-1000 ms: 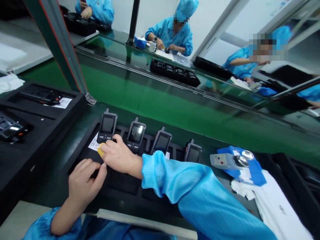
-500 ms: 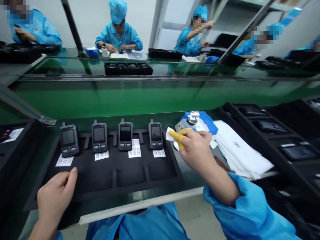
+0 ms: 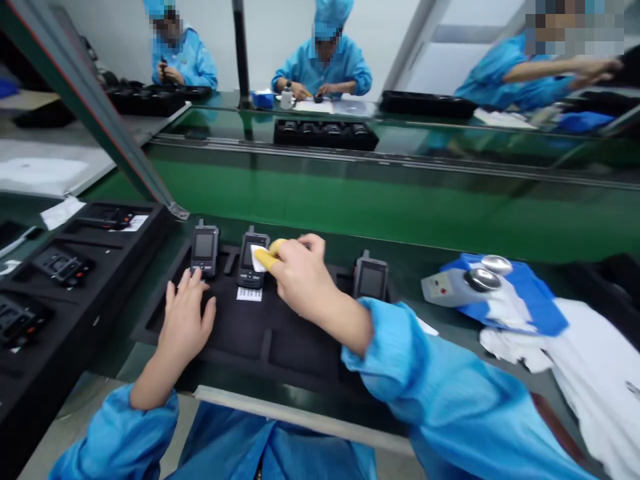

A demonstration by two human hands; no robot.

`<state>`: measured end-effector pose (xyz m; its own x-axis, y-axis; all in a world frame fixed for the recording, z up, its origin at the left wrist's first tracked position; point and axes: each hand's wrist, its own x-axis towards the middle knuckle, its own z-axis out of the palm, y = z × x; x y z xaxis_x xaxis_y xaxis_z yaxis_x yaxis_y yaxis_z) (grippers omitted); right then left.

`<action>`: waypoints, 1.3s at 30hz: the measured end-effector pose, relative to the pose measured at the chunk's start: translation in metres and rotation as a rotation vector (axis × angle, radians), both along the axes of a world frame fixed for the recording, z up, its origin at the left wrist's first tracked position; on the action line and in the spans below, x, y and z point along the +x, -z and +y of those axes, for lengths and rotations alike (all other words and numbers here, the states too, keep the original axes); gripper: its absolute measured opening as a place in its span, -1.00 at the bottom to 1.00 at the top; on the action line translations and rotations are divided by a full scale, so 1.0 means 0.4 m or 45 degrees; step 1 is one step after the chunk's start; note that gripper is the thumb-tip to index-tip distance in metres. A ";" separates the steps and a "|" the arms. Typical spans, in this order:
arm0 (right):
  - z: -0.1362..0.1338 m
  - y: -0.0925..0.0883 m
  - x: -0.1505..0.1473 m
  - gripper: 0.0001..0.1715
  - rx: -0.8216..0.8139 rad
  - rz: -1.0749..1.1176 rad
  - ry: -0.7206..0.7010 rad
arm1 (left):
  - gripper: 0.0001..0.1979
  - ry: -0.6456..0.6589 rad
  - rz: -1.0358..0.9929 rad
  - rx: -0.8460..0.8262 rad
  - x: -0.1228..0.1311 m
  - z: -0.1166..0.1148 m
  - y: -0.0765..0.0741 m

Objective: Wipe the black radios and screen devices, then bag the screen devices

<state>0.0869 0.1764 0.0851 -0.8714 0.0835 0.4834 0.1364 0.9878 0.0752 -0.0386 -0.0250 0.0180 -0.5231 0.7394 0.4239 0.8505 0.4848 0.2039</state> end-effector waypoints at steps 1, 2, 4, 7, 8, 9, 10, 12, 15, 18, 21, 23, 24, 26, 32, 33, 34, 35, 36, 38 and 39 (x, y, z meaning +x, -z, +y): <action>-0.012 0.003 -0.056 -0.58 0.016 -0.031 -0.058 | -0.84 -0.011 -0.011 -0.006 0.001 0.001 0.000; -0.021 0.007 -0.109 -0.60 0.031 -0.060 -0.101 | -0.85 -0.019 -0.022 -0.007 0.001 0.002 0.000; -0.033 0.015 -0.203 -0.62 0.049 -0.132 -0.149 | -0.86 -0.026 -0.040 0.006 0.001 0.003 0.002; -0.034 0.032 -0.299 -0.62 0.076 -0.209 -0.170 | -0.87 -0.013 -0.070 0.010 0.001 0.005 0.010; -0.033 0.039 -0.318 -0.62 0.094 -0.225 -0.179 | -0.87 -0.009 -0.080 0.004 0.000 0.006 0.012; -0.033 0.048 -0.331 -0.63 0.116 -0.236 -0.191 | -0.87 -0.006 -0.090 -0.002 0.000 0.007 0.014; -0.033 0.058 -0.338 -0.65 0.140 -0.244 -0.207 | -0.87 -0.003 -0.099 -0.010 0.000 0.008 0.015; -0.038 0.079 -0.338 -0.66 0.183 -0.250 -0.248 | -0.86 0.006 -0.108 -0.027 -0.001 0.009 0.016; -0.060 0.103 -0.319 -0.67 0.198 -0.256 -0.340 | -0.86 0.016 -0.121 -0.040 -0.002 0.011 0.013; -0.093 0.114 -0.296 -0.70 0.113 -0.327 -0.444 | -0.85 0.015 -0.138 -0.034 -0.002 0.011 0.013; -0.116 0.110 -0.277 -0.74 -0.176 -0.389 -0.415 | -0.85 0.010 -0.159 -0.014 0.000 0.010 0.014; -0.119 0.097 -0.264 -0.71 -0.614 -0.344 -0.328 | -0.83 0.017 -0.217 0.061 -0.002 0.006 0.012; -0.118 0.088 -0.257 -0.70 -0.925 -0.314 -0.291 | -0.82 0.021 -0.276 0.133 -0.003 0.004 0.010; -0.115 0.064 -0.239 -0.70 -1.645 -0.283 -0.247 | -0.81 0.002 -0.498 0.339 -0.008 -0.002 0.000; -0.129 0.007 -0.178 -0.60 -2.854 -0.408 -0.172 | -0.64 0.017 -1.642 0.968 -0.014 0.014 -0.051; -0.132 0.005 -0.172 -0.61 -2.873 -0.408 -0.155 | -0.65 0.040 -1.727 1.035 -0.013 0.020 -0.058; -0.135 0.005 -0.168 -0.63 -2.859 -0.393 -0.131 | -0.67 0.051 -1.774 1.078 -0.010 0.022 -0.064; -0.136 0.007 -0.166 -0.67 -2.815 -0.366 -0.106 | -0.69 0.054 -1.798 1.095 -0.007 0.021 -0.069; -0.137 0.008 -0.163 -0.70 -2.740 -0.332 -0.094 | -0.70 0.050 -1.803 1.082 -0.002 0.015 -0.071; -0.141 0.008 -0.152 -0.74 -2.485 -0.277 -0.123 | -0.70 0.045 -1.764 0.973 0.009 -0.009 -0.069; -0.146 0.004 -0.143 -0.78 -2.305 -0.258 -0.158 | -0.70 0.052 -1.710 0.883 0.011 -0.022 -0.063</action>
